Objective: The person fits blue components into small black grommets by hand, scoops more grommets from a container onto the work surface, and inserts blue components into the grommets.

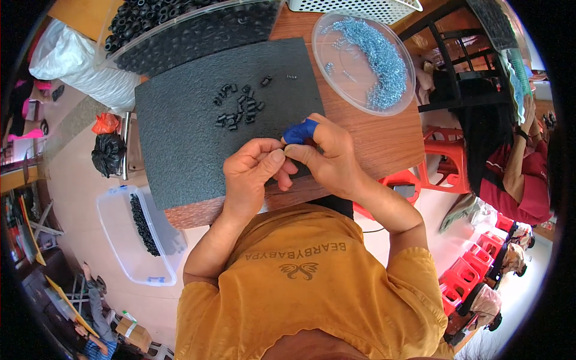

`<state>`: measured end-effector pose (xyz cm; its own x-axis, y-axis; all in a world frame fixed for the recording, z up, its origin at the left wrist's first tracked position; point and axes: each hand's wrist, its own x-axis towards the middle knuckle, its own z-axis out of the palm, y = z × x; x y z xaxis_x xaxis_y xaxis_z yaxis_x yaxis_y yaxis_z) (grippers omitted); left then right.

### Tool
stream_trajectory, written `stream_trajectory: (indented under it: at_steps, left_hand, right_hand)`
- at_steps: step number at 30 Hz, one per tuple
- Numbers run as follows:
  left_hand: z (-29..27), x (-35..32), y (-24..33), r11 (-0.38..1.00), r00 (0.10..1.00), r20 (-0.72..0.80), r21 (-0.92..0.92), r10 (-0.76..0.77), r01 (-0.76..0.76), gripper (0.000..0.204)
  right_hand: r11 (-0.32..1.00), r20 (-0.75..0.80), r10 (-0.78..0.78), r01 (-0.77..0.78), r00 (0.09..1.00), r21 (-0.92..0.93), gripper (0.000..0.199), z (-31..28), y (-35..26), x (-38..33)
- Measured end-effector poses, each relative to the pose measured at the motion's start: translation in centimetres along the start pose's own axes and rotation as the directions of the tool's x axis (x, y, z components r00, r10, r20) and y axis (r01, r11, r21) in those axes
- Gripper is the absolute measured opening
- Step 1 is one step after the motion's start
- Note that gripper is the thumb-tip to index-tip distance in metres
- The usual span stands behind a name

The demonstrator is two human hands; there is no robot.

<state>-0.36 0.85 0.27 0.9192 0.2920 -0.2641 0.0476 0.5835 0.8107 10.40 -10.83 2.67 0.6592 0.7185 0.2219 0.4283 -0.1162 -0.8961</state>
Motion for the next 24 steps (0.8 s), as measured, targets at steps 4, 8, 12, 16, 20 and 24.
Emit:
stream_trajectory:
  at_steps: [4, 8, 12, 16, 20, 24]
  left_hand:
    - [0.3, 0.0, 0.2, 1.0, 1.0, -0.014, -0.024, -0.005, 0.004, 0.013]
    - [0.7, 0.3, 0.5, 0.988, 0.996, -0.079, -0.149, -0.038, 0.026, 0.01]
    - [1.4, 0.6, 0.5, 0.977, 0.991, -0.131, -0.205, 0.039, -0.065, 0.008]
    - [1.4, 0.7, 0.0, 0.983, 0.982, -0.181, -0.166, 0.045, -0.076, 0.007]
    - [1.2, 0.7, -0.2, 0.981, 0.986, -0.162, -0.182, 0.033, -0.062, 0.007]
    - [0.7, 0.5, -0.5, 0.983, 0.992, -0.124, -0.182, -0.015, -0.008, 0.009]
  right_hand:
    - [0.99, 0.002, -0.123, 0.123, 0.992, -0.073, 0.014, -0.2, -0.3, -0.4]
    - [0.991, -0.037, -0.125, 0.123, 0.991, -0.047, 0.019, -0.4, -0.3, -0.5]
    - [0.918, 0.018, -0.309, 0.303, 0.951, -0.255, 0.029, -0.2, 0.0, 0.0]
    - [0.794, 0.036, -0.478, 0.448, 0.878, -0.411, 0.032, 1.0, 1.2, -0.2]
    - [0.744, 0.061, -0.5, 0.465, 0.864, -0.48, 0.029, 1.3, 1.5, -0.4]
    - [0.735, 0.067, -0.522, 0.489, 0.85, -0.471, 0.028, 1.1, 1.3, -0.4]
